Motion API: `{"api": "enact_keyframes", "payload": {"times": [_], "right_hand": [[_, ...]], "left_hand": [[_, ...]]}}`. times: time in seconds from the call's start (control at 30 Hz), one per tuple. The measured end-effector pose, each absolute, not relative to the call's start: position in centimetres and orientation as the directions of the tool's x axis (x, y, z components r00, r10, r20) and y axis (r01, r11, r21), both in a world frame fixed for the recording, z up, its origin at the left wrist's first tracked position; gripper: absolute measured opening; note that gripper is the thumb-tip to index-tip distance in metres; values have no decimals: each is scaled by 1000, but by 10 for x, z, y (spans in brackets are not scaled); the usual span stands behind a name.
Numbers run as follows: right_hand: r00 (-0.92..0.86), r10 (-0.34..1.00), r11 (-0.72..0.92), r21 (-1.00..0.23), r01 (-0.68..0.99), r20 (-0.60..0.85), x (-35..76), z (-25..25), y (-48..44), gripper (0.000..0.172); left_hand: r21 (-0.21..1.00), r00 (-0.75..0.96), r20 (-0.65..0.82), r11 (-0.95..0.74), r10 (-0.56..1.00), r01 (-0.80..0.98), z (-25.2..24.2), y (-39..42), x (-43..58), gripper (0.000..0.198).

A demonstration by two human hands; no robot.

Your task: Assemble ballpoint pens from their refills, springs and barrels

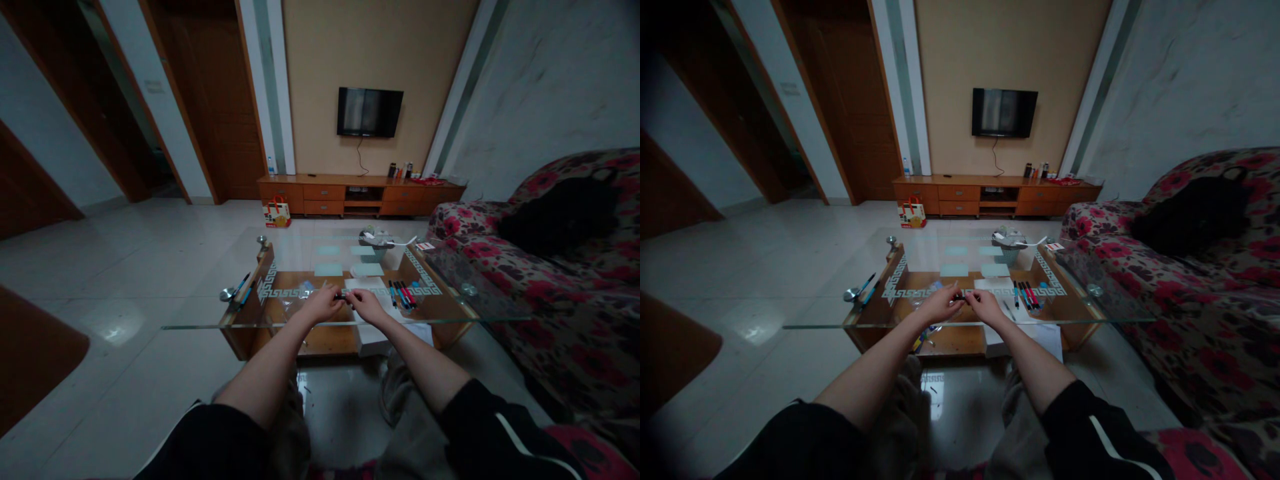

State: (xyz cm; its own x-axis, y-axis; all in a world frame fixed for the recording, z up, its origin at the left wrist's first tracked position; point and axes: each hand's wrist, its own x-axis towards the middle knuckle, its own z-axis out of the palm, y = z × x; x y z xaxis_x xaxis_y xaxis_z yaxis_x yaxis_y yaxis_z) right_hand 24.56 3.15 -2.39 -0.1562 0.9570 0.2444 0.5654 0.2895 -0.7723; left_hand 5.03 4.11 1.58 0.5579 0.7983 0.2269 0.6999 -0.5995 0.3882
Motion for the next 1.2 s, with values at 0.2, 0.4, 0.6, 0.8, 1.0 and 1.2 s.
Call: {"api": "enact_keyframes", "payload": {"times": [0.2,0.4,0.6,0.8,1.0,1.2], "right_hand": [[-196,950,312,-735,602,242,245,-14,26,53],[-180,955,297,-744,599,236,244,-12,25,57],[-188,959,283,-763,581,213,244,-12,24,59],[-203,960,274,-798,536,193,243,-14,24,57],[-178,965,259,-800,541,192,243,-15,26,52],[-139,965,261,-794,550,221,243,-17,26,43]], "left_hand": [[368,580,248,-629,776,685,19,39,50,32],[341,594,232,-636,771,692,24,35,50,38],[307,591,207,-625,780,718,26,35,50,37],[284,571,196,-603,798,746,28,35,50,37],[260,531,196,-566,824,783,32,31,52,43],[239,496,200,-533,845,812,35,30,52,53]]}}
